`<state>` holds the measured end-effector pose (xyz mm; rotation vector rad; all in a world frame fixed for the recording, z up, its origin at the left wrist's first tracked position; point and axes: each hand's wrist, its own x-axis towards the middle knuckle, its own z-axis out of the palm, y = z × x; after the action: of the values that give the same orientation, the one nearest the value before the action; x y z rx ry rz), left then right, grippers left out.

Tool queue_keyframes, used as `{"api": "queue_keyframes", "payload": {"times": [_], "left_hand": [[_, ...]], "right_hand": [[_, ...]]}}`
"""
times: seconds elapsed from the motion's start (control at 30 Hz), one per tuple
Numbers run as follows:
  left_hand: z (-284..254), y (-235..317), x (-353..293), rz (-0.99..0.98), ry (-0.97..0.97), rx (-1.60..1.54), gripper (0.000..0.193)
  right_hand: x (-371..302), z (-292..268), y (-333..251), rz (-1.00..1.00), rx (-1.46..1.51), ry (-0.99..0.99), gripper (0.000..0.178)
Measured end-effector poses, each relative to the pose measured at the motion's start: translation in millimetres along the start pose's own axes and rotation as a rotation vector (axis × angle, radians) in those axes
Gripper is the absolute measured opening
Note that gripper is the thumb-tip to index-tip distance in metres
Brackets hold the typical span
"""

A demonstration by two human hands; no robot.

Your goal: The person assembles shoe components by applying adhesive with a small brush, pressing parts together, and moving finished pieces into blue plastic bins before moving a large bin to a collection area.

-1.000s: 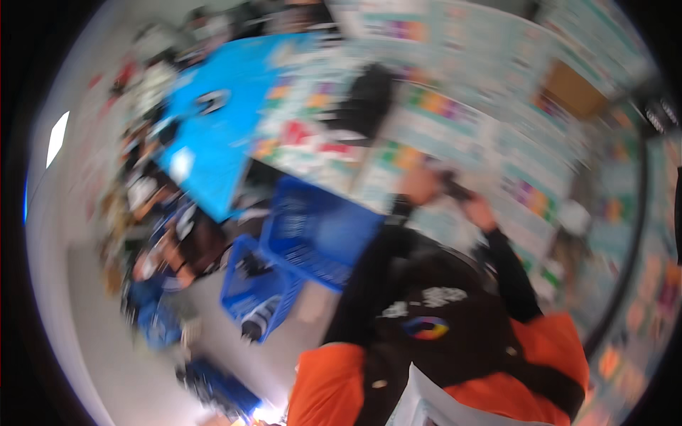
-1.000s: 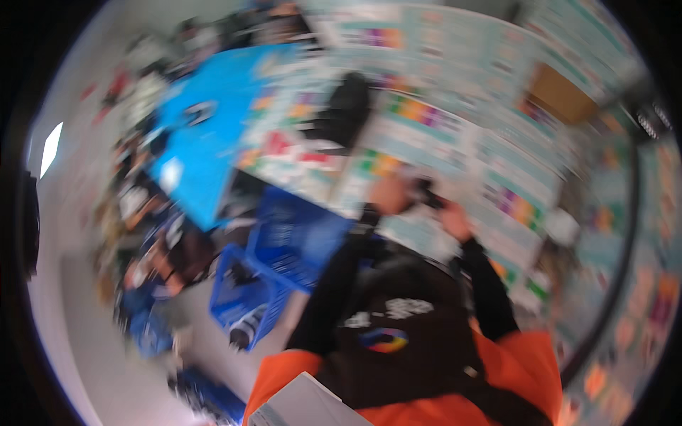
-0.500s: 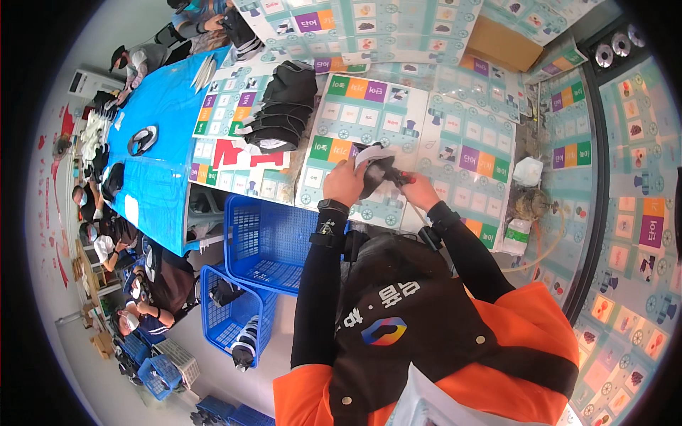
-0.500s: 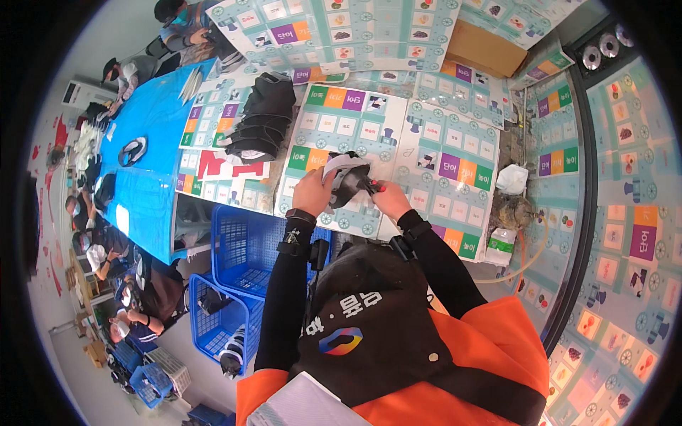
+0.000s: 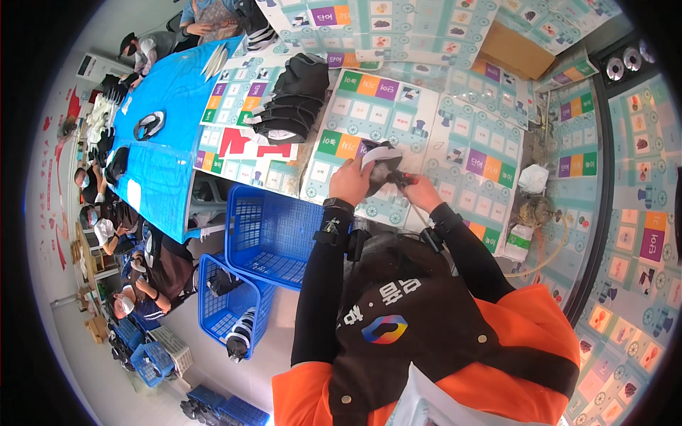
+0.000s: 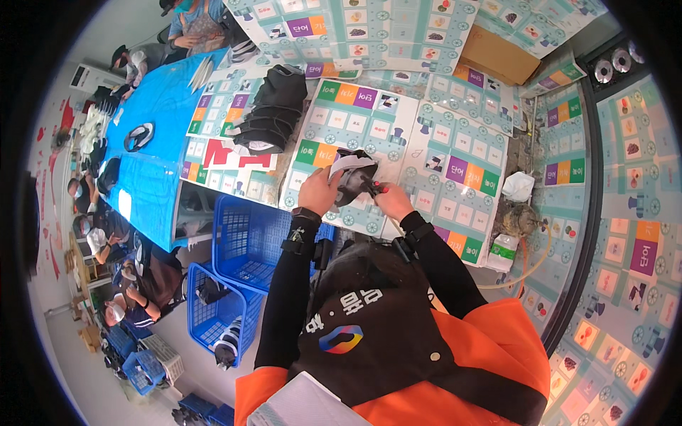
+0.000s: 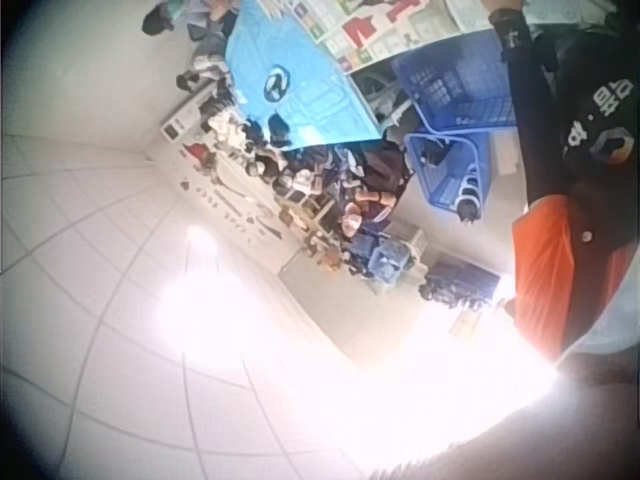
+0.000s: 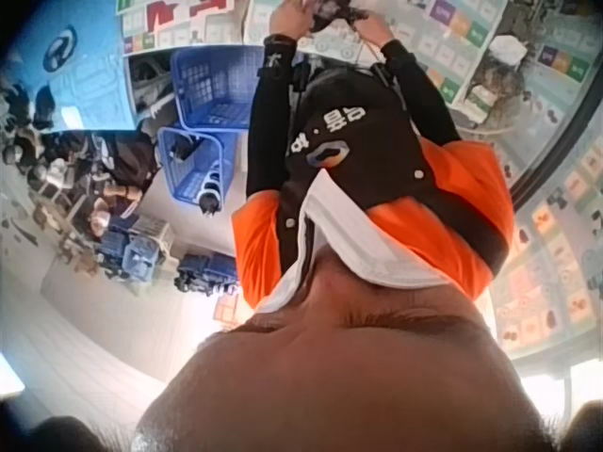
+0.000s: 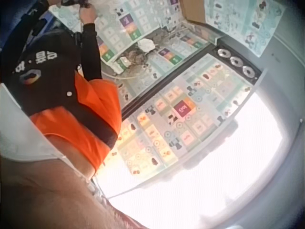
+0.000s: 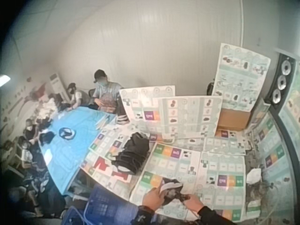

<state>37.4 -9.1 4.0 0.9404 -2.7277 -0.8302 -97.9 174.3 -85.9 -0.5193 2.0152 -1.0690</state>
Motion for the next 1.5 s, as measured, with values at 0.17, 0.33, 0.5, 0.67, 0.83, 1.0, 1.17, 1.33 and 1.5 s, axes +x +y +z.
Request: {"api": "queue_keyframes", "payload": {"times": [0.17,0.33,0.5,0.67,0.83,1.0,1.17,1.33,1.5], "left_hand": [[0.7,-0.1,-0.8,0.005,0.016,-0.018,0.039],[1.5,4.2,2.4,0.013,0.013,0.005,0.039],[2.5,6.6,5.9,0.015,0.014,0.008,0.039],[5.6,6.4,10.8,0.017,0.007,0.025,0.04],[8.7,9.3,13.4,0.039,0.026,0.015,0.039],[7.3,10.0,14.5,0.037,0.021,0.009,0.039],[6.9,11.7,21.1,0.06,0.024,0.038,0.038],[5.6,17.0,24.0,0.053,0.01,0.028,0.039],[4.8,17.5,20.8,0.04,-0.003,0.051,0.04]], "right_hand": [[-10.4,-5.2,-16.4,0.086,-0.031,-0.123,0.024],[-12.7,-3.7,-5.5,0.058,-0.044,-0.158,0.022],[-13.7,-1.4,-8.5,-0.052,-0.137,0.092,0.025],[-11.9,-4.0,-9.2,-0.03,-0.254,-0.112,0.027],[-11.1,-5.6,-6.0,-0.009,-0.166,0.015,0.027],[-17.7,-2.2,-13.9,-0.125,-0.15,0.043,0.026],[-15.7,-8.3,-23.0,-0.124,-0.255,0.084,0.024],[-13.1,-13.2,-16.3,-0.127,-0.245,0.146,0.023],[-19.4,-14.7,-16.6,-0.14,-0.173,0.265,0.021]]}}
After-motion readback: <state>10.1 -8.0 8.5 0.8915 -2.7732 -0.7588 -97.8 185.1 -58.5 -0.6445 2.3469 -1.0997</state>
